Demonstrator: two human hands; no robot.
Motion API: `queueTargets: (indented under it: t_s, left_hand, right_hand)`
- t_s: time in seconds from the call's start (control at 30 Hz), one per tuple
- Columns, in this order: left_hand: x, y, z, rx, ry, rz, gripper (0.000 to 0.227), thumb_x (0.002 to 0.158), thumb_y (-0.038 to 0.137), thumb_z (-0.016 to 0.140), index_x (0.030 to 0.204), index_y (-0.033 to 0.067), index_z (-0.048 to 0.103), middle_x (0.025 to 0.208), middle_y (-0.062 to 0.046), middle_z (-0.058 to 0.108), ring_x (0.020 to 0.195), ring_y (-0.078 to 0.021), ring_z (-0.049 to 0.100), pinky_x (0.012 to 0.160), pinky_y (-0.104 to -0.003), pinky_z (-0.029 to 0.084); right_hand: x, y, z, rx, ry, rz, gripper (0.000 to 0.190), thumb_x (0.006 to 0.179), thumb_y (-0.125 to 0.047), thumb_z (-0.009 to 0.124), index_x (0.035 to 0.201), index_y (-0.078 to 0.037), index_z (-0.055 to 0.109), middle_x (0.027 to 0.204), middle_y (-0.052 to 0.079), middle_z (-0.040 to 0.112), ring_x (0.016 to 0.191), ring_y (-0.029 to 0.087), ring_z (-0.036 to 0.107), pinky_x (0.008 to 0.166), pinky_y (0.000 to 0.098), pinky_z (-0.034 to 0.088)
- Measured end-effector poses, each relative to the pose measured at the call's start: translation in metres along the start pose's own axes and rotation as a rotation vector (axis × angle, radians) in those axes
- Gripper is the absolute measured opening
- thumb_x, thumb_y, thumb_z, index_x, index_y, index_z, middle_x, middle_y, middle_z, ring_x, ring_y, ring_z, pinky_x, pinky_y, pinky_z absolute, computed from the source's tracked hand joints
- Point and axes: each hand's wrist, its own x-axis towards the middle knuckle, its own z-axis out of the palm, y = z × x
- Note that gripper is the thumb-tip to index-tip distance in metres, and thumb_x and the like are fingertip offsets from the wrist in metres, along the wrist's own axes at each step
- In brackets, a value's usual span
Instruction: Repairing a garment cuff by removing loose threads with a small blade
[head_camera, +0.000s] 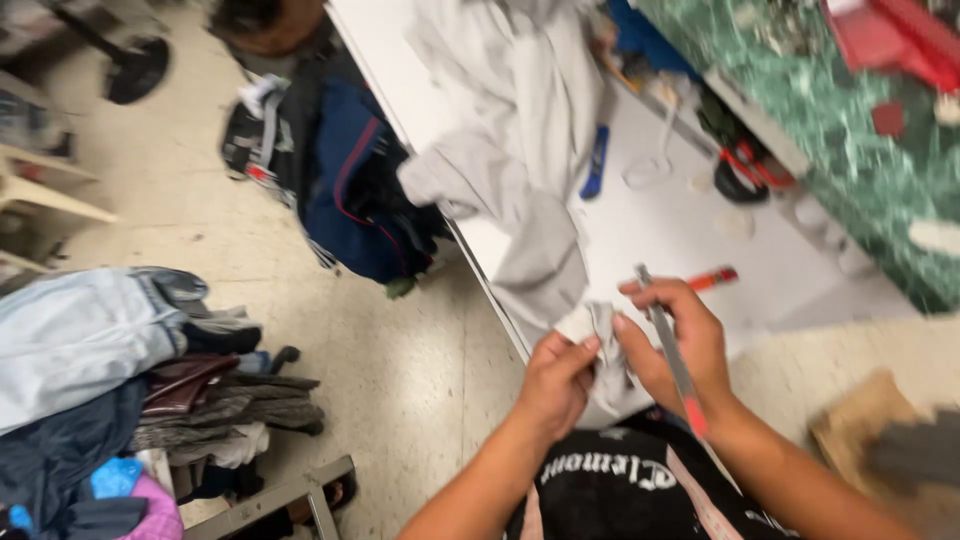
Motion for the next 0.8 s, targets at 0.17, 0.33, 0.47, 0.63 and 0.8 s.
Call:
queueTargets:
  t_s: [0.17, 0.33, 0.47, 0.63, 0.8]
  left_hand:
    - [0.010, -0.003, 0.006, 0.093, 0.079, -0.008, 0.034, 0.092, 0.010, 0.073, 0.124, 0.0033, 0.066, 0.093, -0.010, 0.072, 0.068, -0.0215, 0.068, 0.051, -0.032, 0.058]
    - [0.013, 0.009, 0.044, 0.237, 0.195, 0.122, 0.018, 0.098, 0.004, 0.063, 0.111, -0.0074, 0.064, 0.081, -0.023, 0.070, 0.070, -0.0275, 0.069, 0.065, -0.035, 0.057]
    - [0.020, -0.007, 0.034, 0.201, 0.276, 0.163, 0.033, 0.093, -0.001, 0.058, 0.122, -0.0081, 0.071, 0.102, -0.017, 0.074, 0.086, -0.0245, 0.067, 0.075, -0.034, 0.058]
    - [0.031, -0.018, 0.010, 0.134, 0.424, 0.056, 0.034, 0.092, -0.003, 0.063, 0.124, -0.0099, 0.072, 0.081, -0.018, 0.068, 0.065, -0.0251, 0.063, 0.056, -0.033, 0.050]
    - [0.012, 0.001, 0.038, 0.132, 0.622, -0.075, 0.015, 0.082, -0.001, 0.075, 0.075, -0.0098, 0.065, 0.064, -0.021, 0.067, 0.051, -0.0251, 0.059, 0.050, -0.029, 0.044]
  right_hand:
    - [0.016, 0.028, -0.009, -0.006, -0.130, 0.210, 0.025, 0.080, -0.015, 0.083, 0.091, -0.011, 0.061, 0.098, 0.003, 0.076, 0.083, 0.014, 0.069, 0.078, 0.0271, 0.055]
    - [0.042, 0.060, -0.010, 0.410, -0.290, 0.563, 0.031, 0.083, 0.001, 0.080, 0.076, -0.006, 0.051, 0.056, 0.010, 0.052, 0.044, 0.020, 0.048, 0.045, 0.0327, 0.040]
    - [0.040, 0.085, -0.006, 0.452, -0.257, 0.475, 0.029, 0.080, 0.013, 0.073, 0.079, -0.005, 0.051, 0.081, 0.010, 0.065, 0.047, 0.017, 0.040, 0.036, 0.0334, 0.035]
    - [0.042, 0.074, -0.006, 0.409, -0.200, 0.454, 0.027, 0.078, 0.018, 0.076, 0.082, 0.000, 0.056, 0.090, 0.016, 0.073, 0.070, 0.026, 0.064, 0.073, 0.0353, 0.050]
    - [0.053, 0.084, -0.005, 0.463, -0.300, 0.329, 0.029, 0.075, 0.018, 0.078, 0.079, -0.001, 0.057, 0.088, 0.016, 0.074, 0.079, 0.025, 0.069, 0.080, 0.0348, 0.054]
